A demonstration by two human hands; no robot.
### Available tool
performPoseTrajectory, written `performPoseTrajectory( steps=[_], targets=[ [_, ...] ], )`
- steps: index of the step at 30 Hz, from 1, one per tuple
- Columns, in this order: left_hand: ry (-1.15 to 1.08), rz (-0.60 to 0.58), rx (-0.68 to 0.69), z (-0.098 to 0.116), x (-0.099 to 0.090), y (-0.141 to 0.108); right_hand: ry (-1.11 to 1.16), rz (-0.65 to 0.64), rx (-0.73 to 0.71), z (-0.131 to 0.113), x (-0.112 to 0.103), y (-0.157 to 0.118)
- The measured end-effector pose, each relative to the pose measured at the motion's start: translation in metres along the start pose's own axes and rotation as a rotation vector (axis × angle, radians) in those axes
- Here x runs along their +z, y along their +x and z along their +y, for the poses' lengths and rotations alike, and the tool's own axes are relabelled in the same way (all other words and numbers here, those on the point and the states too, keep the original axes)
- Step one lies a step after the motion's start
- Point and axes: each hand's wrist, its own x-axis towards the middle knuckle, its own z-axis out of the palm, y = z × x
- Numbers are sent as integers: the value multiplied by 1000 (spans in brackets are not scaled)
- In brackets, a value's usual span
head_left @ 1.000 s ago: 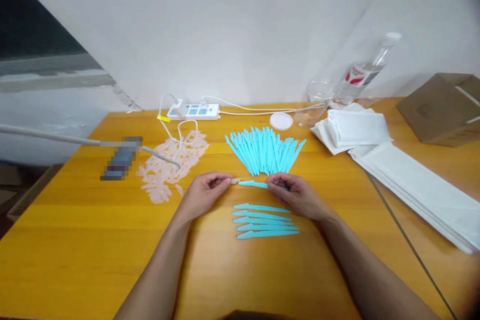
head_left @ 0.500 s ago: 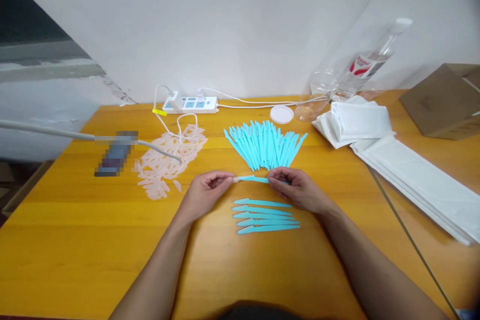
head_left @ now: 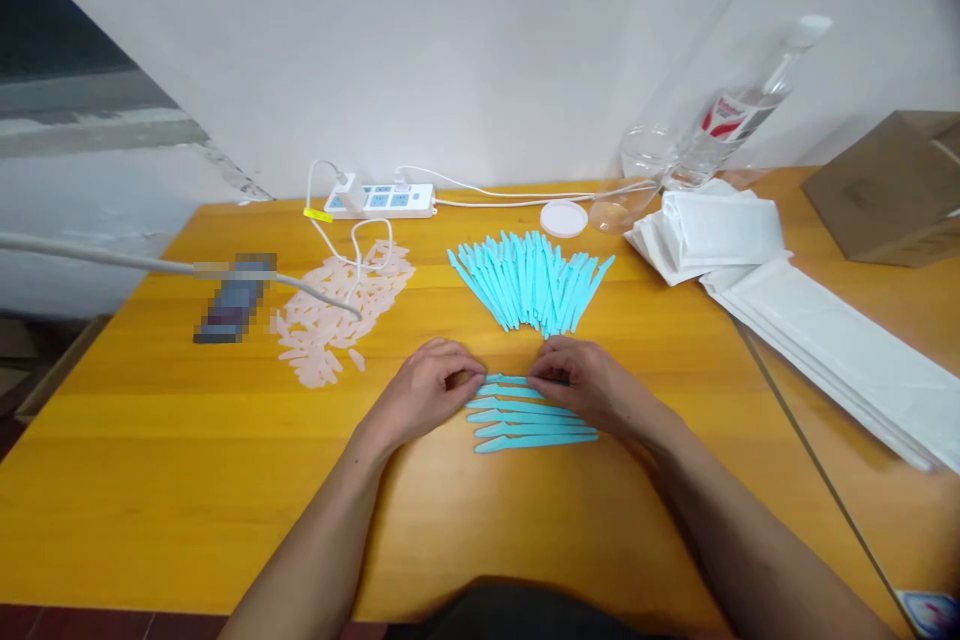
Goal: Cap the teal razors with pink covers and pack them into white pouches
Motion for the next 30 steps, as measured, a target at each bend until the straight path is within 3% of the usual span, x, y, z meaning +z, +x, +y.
performPoseTrajectory(
  steps=[3, 8, 10, 13, 16, 19, 23, 25, 27, 30],
  targets=[
    [53, 0, 63, 4, 6, 0, -1, 25, 25, -1, -2, -1],
    [117, -77, 182, 17, 19, 3, -68, 456, 360, 9, -17, 15],
    [122, -107, 204, 21, 22, 4, -179, 534, 445, 16, -23, 29],
    [72, -136, 216, 24, 22, 5, -301, 494, 505, 24, -29, 48],
    [-11, -92, 186, 19, 9, 3, -224, 461, 552, 31, -29, 61],
    [-5, 86, 12, 3, -24, -9, -13, 451, 600, 33, -30, 68],
    [179, 354, -274, -31, -79, -46, 130, 452, 608, 29, -37, 65],
    [323, 338, -332, -48, -97, -65, 246, 452, 566, 23, -42, 58],
    [438, 256, -307, -62, -104, -77, 396, 411, 465, 14, -47, 46],
    [535, 148, -215, -72, -98, -80, 603, 209, 346, 2, -48, 25]
  ],
)
